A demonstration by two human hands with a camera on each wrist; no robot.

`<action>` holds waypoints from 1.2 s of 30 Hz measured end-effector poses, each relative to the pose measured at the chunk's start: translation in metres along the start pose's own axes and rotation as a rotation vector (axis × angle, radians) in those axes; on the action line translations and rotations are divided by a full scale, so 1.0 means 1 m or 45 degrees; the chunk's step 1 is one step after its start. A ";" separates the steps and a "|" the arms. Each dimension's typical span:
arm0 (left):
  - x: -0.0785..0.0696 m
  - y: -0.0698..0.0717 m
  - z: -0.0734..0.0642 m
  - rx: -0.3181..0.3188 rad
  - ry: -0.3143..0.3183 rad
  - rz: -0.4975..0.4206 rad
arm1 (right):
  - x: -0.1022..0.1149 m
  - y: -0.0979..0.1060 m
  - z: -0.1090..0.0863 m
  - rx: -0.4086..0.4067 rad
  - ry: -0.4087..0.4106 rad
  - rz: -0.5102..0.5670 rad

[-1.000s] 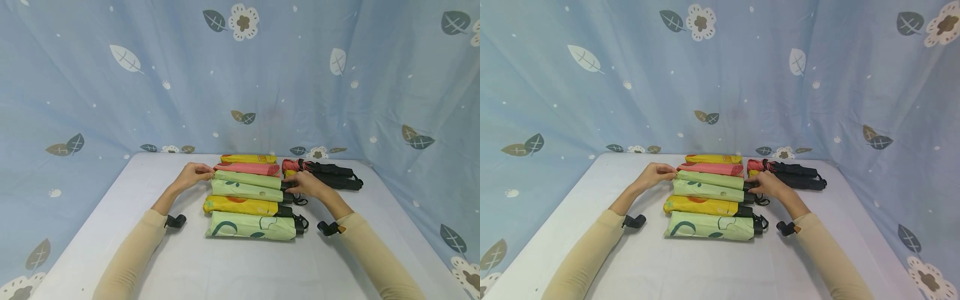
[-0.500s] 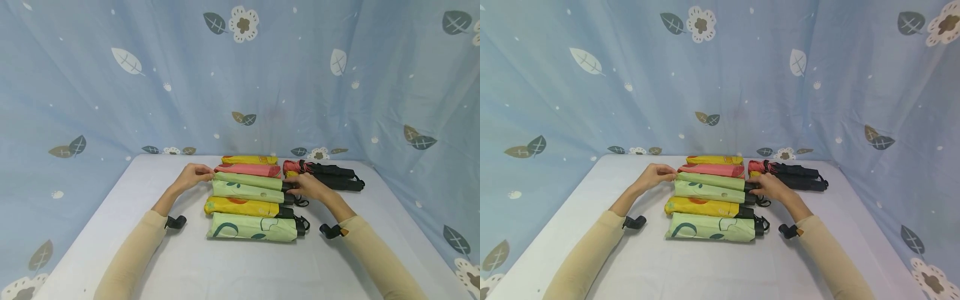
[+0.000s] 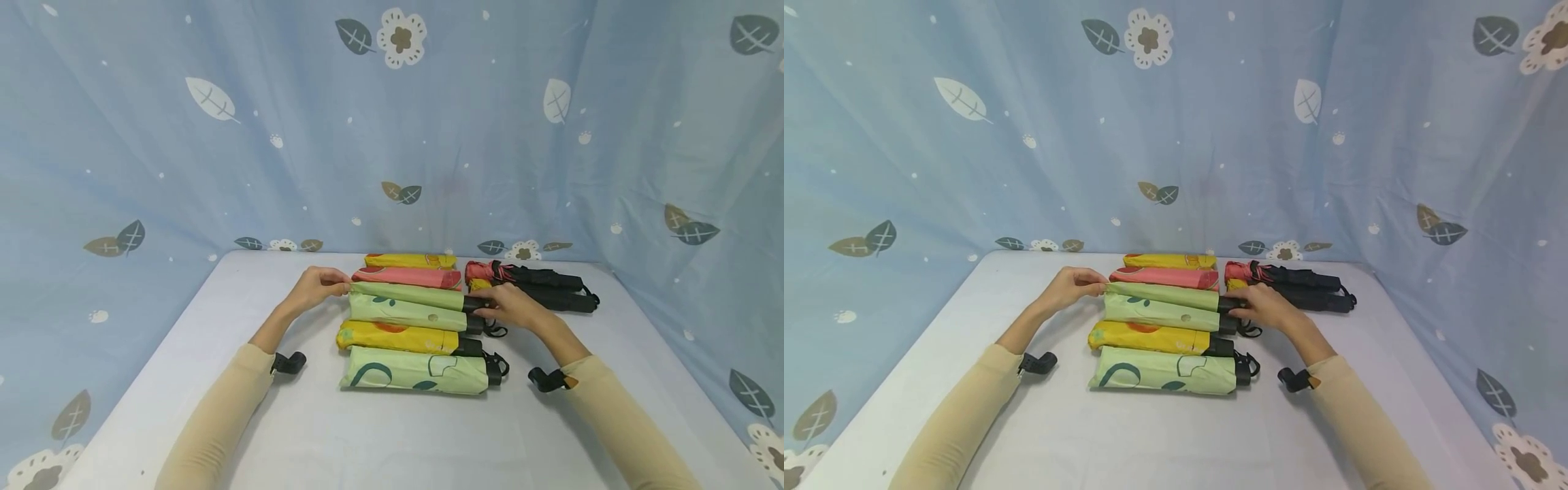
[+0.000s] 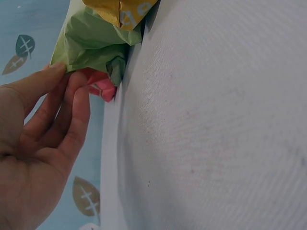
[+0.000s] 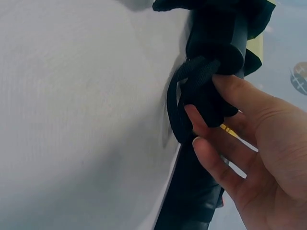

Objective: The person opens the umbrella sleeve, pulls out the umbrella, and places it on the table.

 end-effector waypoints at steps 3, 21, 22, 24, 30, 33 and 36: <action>0.000 -0.001 0.000 0.003 -0.011 0.004 | -0.002 0.000 -0.003 -0.014 -0.005 -0.009; -0.002 0.001 0.000 -0.010 0.003 0.000 | -0.016 0.006 -0.022 -0.015 -0.017 -0.013; -0.002 0.001 0.000 -0.014 0.003 -0.003 | -0.017 0.006 -0.023 -0.018 -0.025 -0.014; -0.002 0.002 0.001 -0.018 -0.002 0.004 | -0.017 0.008 -0.025 -0.026 -0.038 -0.020; 0.016 0.002 0.007 -0.035 0.016 0.001 | -0.020 0.010 -0.031 0.002 -0.075 -0.017; 0.031 0.001 0.011 -0.048 0.017 0.007 | -0.022 0.009 -0.036 0.000 -0.074 -0.033; 0.036 0.001 0.012 -0.049 0.020 0.014 | -0.025 0.009 -0.040 -0.015 -0.066 -0.031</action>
Point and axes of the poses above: each hand's wrist, its own z-axis towards the middle knuckle, its own y-axis out of the back of the hand, x = y × z, the point moved 3 cm from there along z, towards the middle knuckle, and after that the axes turned 10 degrees about x, right-handed, at the moved point
